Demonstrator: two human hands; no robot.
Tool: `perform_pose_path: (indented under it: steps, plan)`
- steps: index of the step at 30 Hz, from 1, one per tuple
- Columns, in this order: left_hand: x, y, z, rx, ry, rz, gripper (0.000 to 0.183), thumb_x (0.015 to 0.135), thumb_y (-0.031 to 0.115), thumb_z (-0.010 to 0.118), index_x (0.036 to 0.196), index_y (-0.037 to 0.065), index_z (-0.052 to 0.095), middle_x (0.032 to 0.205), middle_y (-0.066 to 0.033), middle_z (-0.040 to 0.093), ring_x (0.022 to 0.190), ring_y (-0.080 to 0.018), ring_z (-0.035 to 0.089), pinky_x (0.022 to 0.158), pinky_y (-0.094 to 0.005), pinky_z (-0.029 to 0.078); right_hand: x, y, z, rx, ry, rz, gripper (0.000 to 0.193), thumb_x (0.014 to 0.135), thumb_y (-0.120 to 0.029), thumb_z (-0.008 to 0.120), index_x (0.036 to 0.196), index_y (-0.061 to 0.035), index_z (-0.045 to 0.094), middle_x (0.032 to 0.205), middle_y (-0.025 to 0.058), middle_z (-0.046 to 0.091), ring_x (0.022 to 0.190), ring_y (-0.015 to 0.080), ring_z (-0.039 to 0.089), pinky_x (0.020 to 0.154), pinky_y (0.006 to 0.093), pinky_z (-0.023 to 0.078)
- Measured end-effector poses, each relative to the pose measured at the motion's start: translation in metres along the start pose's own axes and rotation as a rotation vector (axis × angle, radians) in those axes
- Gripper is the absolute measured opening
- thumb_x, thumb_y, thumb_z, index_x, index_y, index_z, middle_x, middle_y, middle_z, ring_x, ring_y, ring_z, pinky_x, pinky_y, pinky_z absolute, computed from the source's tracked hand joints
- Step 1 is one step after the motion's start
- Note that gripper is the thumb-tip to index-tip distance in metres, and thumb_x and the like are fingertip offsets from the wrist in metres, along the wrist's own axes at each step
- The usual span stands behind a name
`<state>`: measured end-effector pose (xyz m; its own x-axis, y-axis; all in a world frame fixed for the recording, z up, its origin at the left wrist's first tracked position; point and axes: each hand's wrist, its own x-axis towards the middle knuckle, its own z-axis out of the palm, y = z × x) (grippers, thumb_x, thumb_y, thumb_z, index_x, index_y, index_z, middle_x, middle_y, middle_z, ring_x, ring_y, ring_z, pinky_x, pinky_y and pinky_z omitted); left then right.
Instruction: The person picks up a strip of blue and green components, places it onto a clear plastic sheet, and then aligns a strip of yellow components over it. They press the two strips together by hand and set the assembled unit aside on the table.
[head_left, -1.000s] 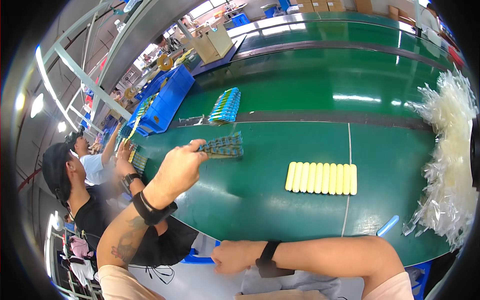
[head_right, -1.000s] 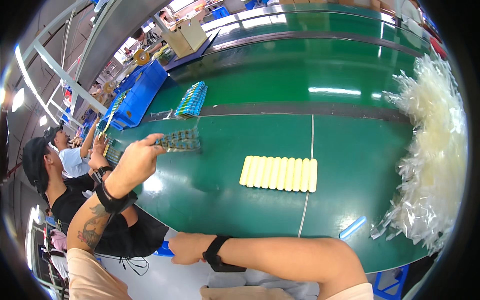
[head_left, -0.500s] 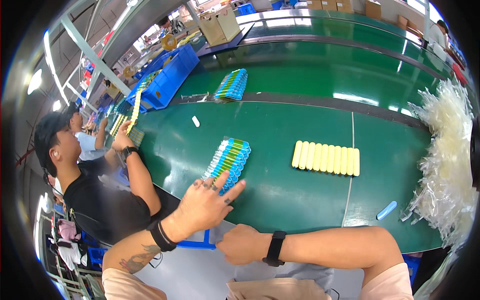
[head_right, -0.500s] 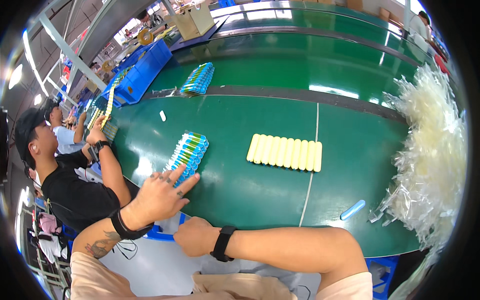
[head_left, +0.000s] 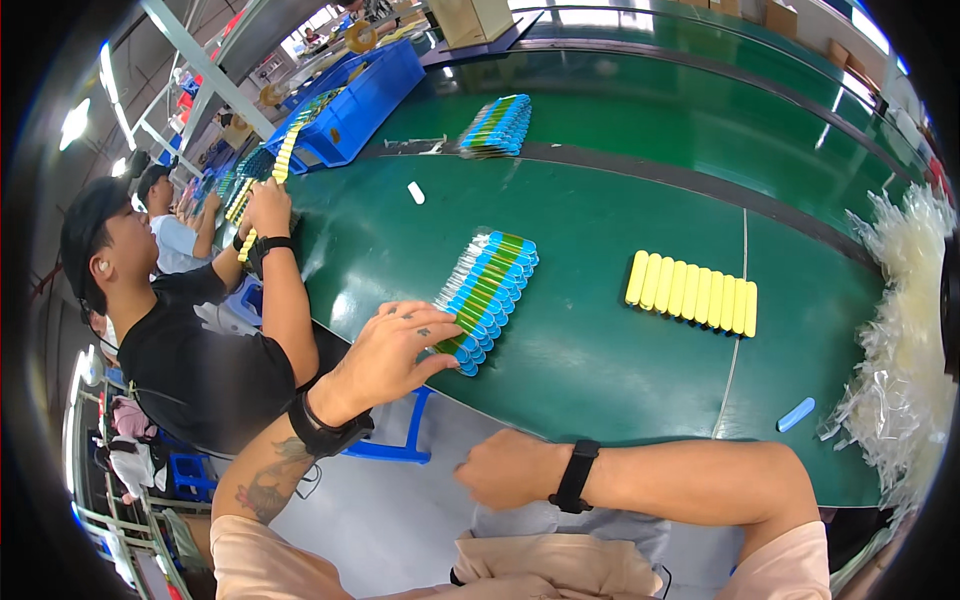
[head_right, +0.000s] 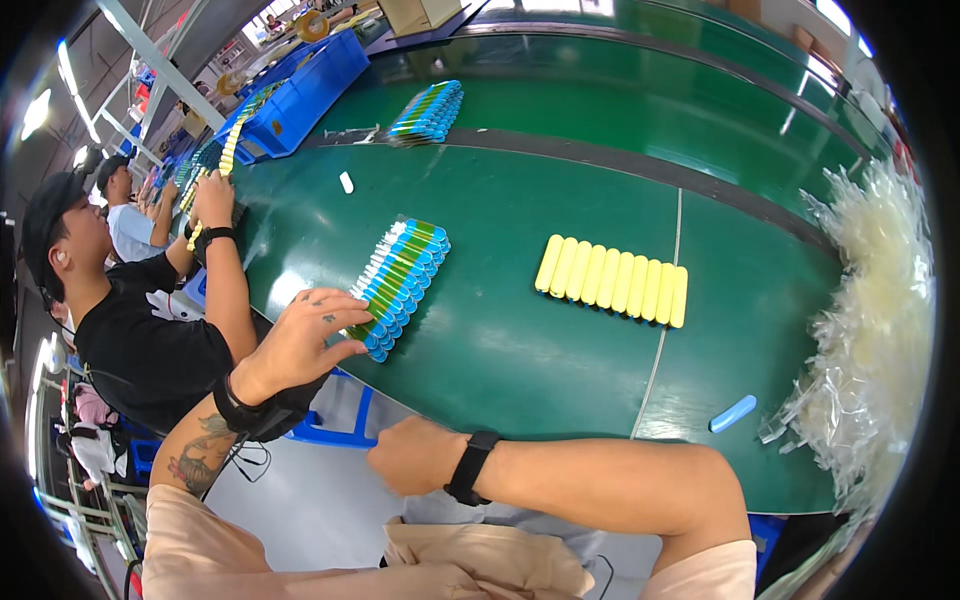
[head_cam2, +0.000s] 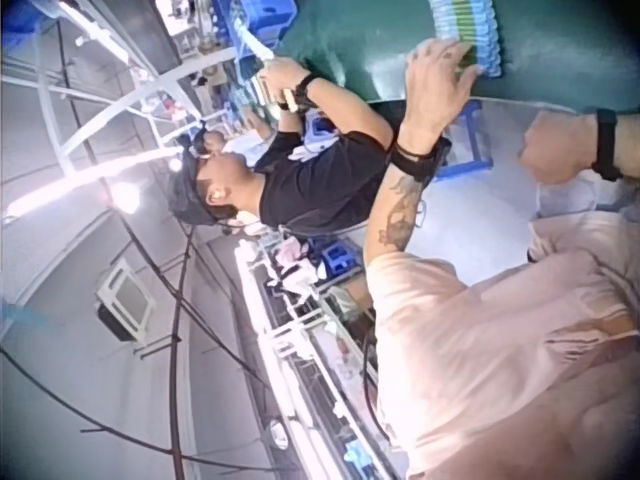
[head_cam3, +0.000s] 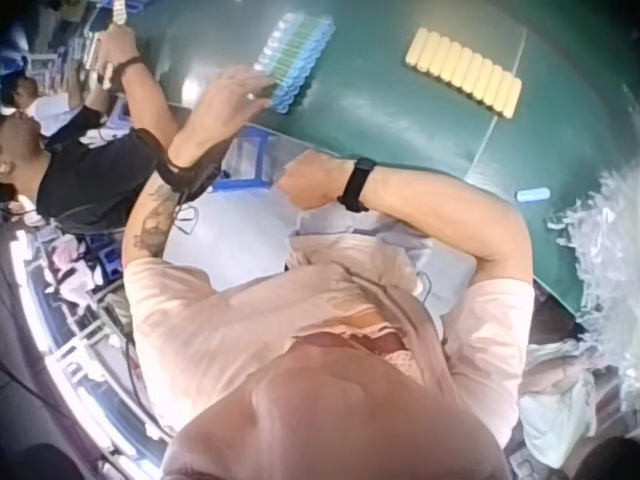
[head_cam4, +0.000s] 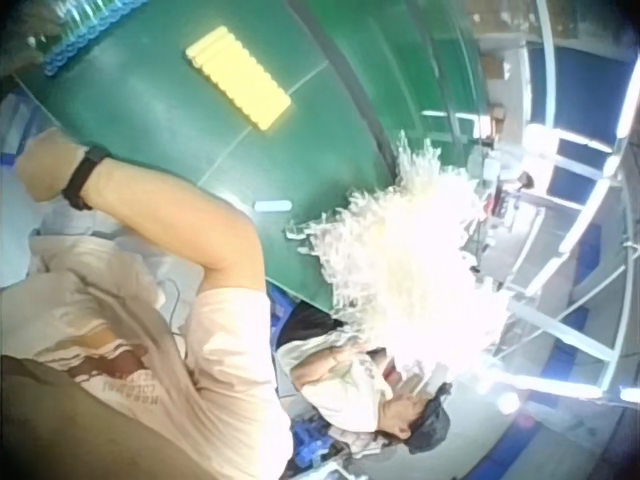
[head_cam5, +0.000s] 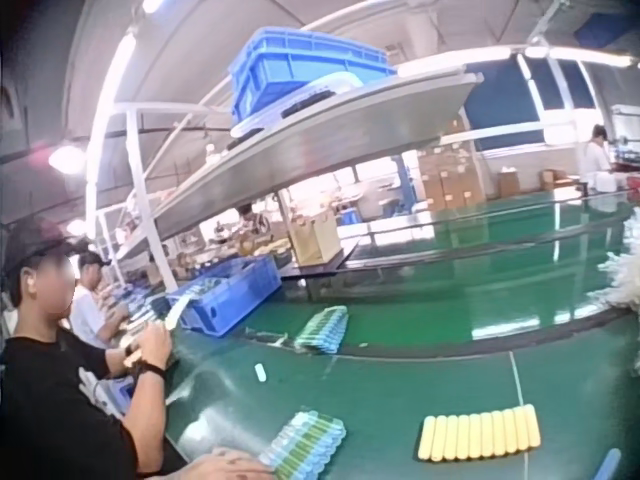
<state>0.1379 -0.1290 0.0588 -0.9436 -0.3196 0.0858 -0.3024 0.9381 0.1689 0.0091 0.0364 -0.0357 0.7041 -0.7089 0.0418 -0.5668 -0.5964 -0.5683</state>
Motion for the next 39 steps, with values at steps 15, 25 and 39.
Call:
perform_pose_path:
  steps: [15, 25, 39]
  plan:
    - [-0.002, -0.011, 0.001, 0.088, 0.02, 0.148, 0.025, 0.083, 0.011, 0.073, 0.109, 0.009, 0.073, 0.115, -0.005, 0.072, 0.106, -0.0254, 0.065, 0.091, -0.0409, 0.048, -0.004, -0.018, -0.062, 0.039, 0.458, 0.077, 0.016, 0.082, -0.019, 0.063, 0.083, -0.003, 0.064, 0.073, 0.0148, 0.068, 0.067, 0.0349, 0.069, 0.061, 0.0475, 0.056]
    - [-0.004, -0.014, 0.006, 0.032, 0.064, 0.145, 0.023, 0.087, 0.009, 0.068, 0.11, 0.008, 0.071, 0.115, -0.0073, 0.072, 0.107, -0.0255, 0.065, 0.092, -0.041, 0.048, -0.028, 0.03, -0.11, 0.071, 0.515, 0.249, 0.042, 0.083, -0.027, 0.069, 0.119, -0.0045, 0.068, 0.092, 0.0142, 0.07, 0.084, 0.033, 0.069, 0.073, 0.0435, 0.055]
    - [-0.002, -0.015, 0.007, 0.006, 0.069, 0.127, 0.026, 0.083, 0.002, 0.069, 0.108, 0.007, 0.071, 0.113, -0.0062, 0.073, 0.106, -0.028, 0.065, 0.086, -0.0417, 0.05, -0.027, 0.033, -0.105, 0.026, 0.393, 0.281, 0.04, 0.083, -0.028, 0.069, 0.115, -0.0035, 0.071, 0.093, 0.0127, 0.069, 0.084, 0.0323, 0.069, 0.071, 0.0435, 0.055]
